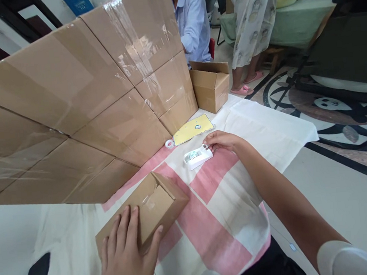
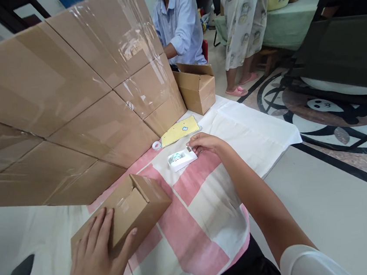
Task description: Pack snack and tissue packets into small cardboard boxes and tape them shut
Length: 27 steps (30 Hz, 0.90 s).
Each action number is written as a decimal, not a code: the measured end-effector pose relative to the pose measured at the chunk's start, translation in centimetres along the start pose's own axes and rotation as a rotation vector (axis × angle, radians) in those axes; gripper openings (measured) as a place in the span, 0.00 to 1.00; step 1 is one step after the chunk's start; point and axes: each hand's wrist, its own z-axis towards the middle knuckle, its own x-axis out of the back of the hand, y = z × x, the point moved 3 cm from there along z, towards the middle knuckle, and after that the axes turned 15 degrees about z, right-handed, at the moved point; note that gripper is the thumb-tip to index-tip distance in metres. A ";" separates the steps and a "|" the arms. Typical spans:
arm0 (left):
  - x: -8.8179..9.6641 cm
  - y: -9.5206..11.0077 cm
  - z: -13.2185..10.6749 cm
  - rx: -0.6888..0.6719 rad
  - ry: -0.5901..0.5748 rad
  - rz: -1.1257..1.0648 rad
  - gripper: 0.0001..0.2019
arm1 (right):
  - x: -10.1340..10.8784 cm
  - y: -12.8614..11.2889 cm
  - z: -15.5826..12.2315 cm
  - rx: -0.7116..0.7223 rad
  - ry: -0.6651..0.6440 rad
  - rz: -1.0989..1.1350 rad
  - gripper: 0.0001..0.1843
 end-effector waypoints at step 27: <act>0.2 0.1 0.0 0.023 -0.020 -0.040 0.36 | 0.3 -0.5 -0.7 -0.073 0.010 -0.136 0.30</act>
